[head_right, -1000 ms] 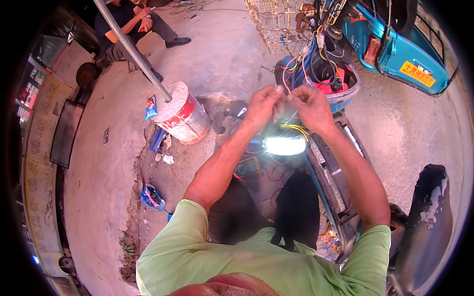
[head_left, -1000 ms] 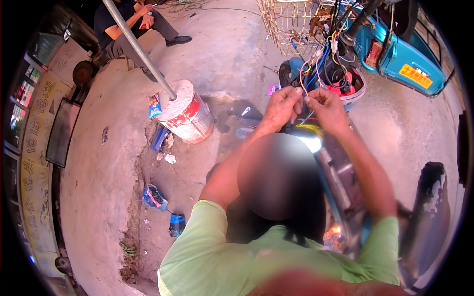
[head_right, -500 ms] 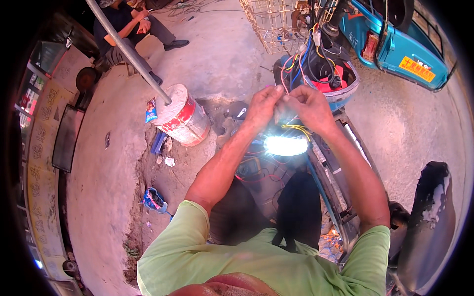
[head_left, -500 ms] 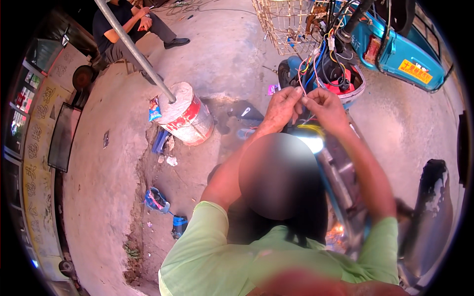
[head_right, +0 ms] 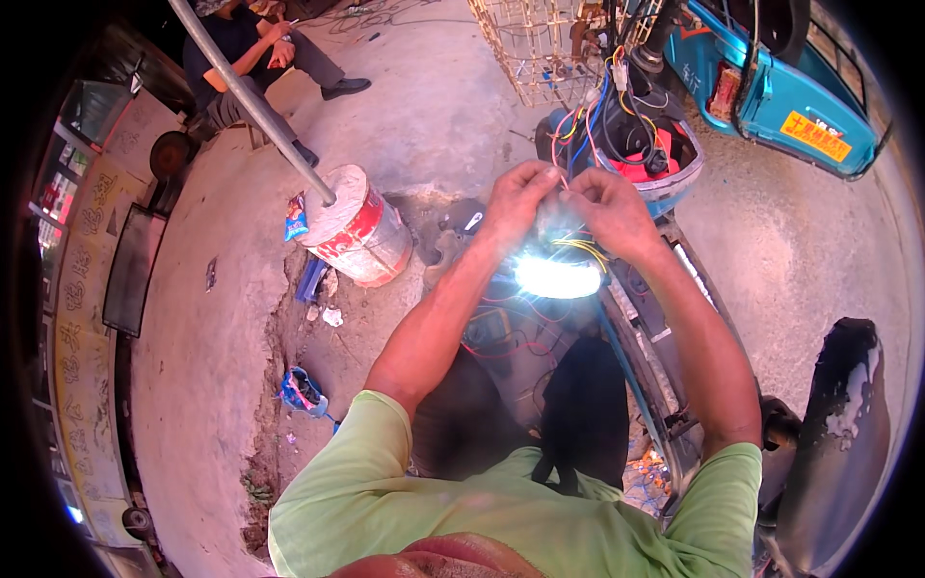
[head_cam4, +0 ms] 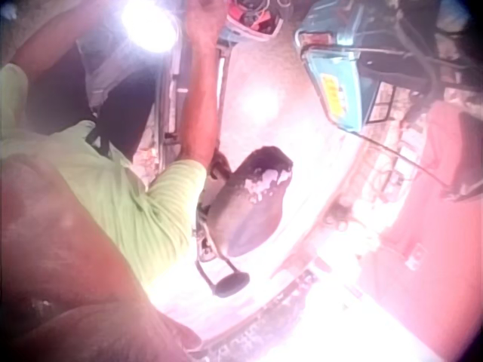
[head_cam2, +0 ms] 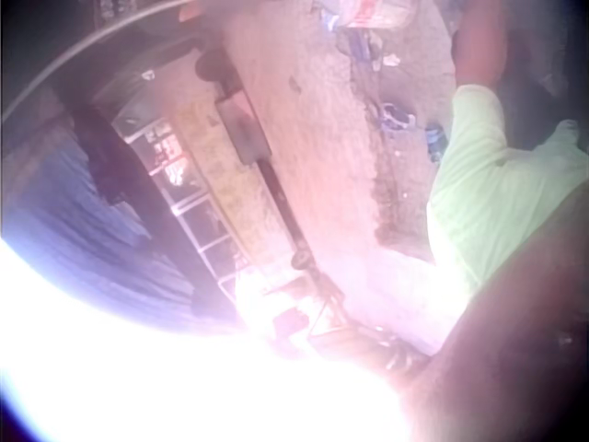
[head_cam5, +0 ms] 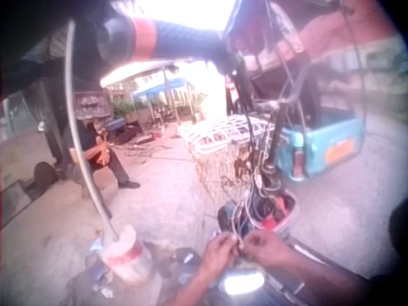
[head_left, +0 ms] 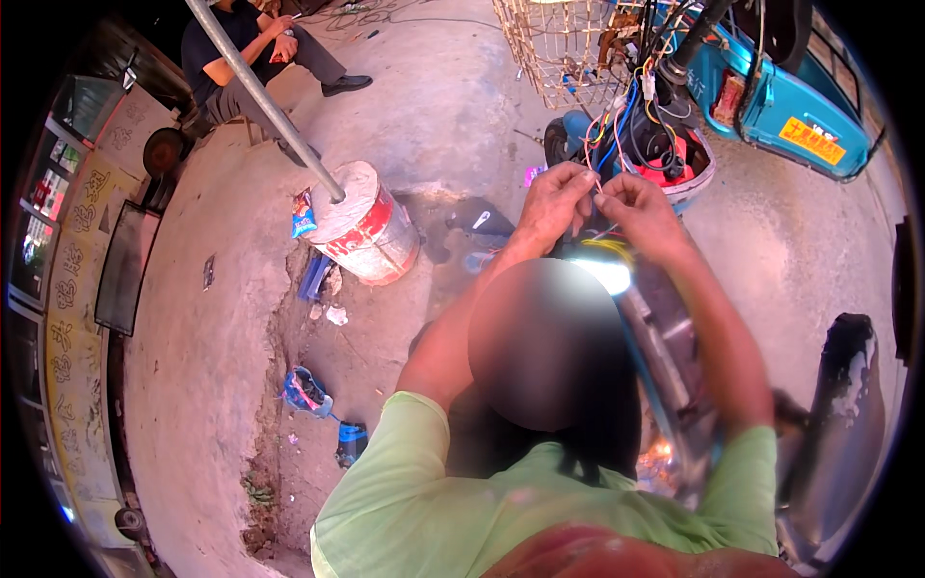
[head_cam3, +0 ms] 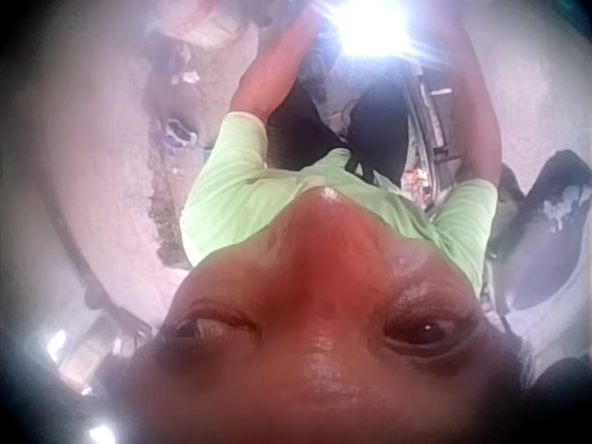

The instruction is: The person works on the exposed wiring of an electric scooter, stripping insulation from wire ends, twisting wires together, and securing a new light fixture.

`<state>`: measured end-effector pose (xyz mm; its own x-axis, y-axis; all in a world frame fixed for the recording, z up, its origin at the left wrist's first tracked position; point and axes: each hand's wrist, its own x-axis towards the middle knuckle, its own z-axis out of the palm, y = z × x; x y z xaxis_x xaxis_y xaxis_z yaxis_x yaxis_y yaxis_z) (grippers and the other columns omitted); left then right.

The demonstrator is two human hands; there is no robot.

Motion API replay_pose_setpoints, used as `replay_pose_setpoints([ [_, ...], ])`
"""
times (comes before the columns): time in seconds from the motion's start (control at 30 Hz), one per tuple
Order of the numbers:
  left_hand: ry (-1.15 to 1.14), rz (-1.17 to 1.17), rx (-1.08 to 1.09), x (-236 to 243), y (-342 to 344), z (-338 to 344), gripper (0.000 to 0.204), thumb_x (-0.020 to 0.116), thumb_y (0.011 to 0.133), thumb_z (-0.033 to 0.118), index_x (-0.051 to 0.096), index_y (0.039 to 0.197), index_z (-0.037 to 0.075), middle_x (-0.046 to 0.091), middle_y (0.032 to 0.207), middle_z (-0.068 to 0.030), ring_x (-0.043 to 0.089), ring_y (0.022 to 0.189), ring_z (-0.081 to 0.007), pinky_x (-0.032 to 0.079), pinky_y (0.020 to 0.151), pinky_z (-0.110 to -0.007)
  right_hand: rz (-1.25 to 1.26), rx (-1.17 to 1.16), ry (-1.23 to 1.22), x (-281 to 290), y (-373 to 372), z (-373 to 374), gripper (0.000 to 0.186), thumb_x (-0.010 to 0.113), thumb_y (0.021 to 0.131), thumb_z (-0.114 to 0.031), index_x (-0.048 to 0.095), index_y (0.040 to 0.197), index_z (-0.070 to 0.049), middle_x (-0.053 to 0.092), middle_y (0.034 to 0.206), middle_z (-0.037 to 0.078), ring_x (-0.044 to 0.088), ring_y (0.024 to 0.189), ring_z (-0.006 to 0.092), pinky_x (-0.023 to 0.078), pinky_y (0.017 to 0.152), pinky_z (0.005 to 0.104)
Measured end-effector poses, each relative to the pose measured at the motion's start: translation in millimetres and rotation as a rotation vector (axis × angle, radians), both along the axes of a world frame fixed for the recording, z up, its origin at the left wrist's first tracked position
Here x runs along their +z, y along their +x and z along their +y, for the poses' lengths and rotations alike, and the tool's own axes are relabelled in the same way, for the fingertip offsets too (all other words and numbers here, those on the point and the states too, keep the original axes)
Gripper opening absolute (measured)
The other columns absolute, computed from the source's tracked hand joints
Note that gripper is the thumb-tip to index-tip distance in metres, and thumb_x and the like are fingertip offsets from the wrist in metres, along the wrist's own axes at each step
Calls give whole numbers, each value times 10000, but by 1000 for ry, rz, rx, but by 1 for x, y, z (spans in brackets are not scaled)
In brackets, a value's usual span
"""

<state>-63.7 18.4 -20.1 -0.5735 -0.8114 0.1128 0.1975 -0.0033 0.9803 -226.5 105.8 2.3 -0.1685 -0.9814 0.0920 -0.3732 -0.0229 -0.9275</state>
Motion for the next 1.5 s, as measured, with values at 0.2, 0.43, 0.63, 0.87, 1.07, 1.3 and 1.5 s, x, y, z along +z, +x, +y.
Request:
replay_pose_setpoints([
  [0.2, 18, 73, -30, -4, -6, -2, 175, 651, 1003, 208, 696, 979, 41, 609, 682, -23, 518, 486, -95, 404, 430, -244, 7, -42, -22, 3, 3, 4, 269, 731, 926, -259, 685, 905, 6, 667, 744, 29, 586, 680, 81, 468, 612, 276],
  [0.43, 7, 70, -45, -6, -7, -2, 170, 653, 1003, 200, 699, 977, 39, 613, 682, -22, 519, 482, -90, 409, 426, -238, -25, -47, -42, 2, 3, 5, 271, 730, 941, -264, 671, 886, -6, 663, 745, 15, 578, 675, 72, 458, 602, 270],
  [0.63, 6, 99, -60, -7, -8, -3, 169, 649, 1005, 196, 695, 970, 37, 608, 671, -19, 517, 479, -90, 406, 424, -238, -73, -12, -38, 2, 0, 4, 234, 708, 957, -244, 662, 896, -23, 656, 762, 3, 570, 686, 64, 449, 607, 260],
  [0.87, 42, -2, -64, -4, 0, -3, 216, 643, 1020, 241, 718, 963, 47, 639, 741, 23, 551, 625, -50, 441, 560, -233, -74, -81, -20, -2, 3, 4, 253, 700, 959, -250, 663, 911, -4, 648, 758, 13, 572, 690, 81, 460, 619, 280],
  [1.07, 79, 4, -53, -12, -7, 0, 297, 606, 1040, 293, 682, 882, 53, 602, 654, -3, 525, 498, -86, 397, 458, -257, 13, -78, -26, -12, 1, -1, 262, 695, 961, -247, 659, 923, 10, 647, 754, 22, 565, 684, 83, 461, 623, 285],
  [1.3, 66, -22, -50, -20, -10, -1, 399, 571, 1046, 399, 673, 872, 55, 599, 648, -21, 527, 494, -103, 395, 457, -267, -111, -86, -42, -12, 3, -2, 228, 685, 979, -222, 656, 935, 0, 659, 765, 21, 586, 688, 88, 472, 631, 275],
  [1.5, 48, -35, -37, -23, -11, -2, 441, 544, 1050, 431, 671, 890, 40, 612, 668, -38, 539, 497, -120, 403, 456, -270, -124, -56, -54, -14, 3, 1, 224, 682, 986, -209, 653, 940, 8, 677, 786, 37, 611, 709, 99, 492, 657, 271],
])
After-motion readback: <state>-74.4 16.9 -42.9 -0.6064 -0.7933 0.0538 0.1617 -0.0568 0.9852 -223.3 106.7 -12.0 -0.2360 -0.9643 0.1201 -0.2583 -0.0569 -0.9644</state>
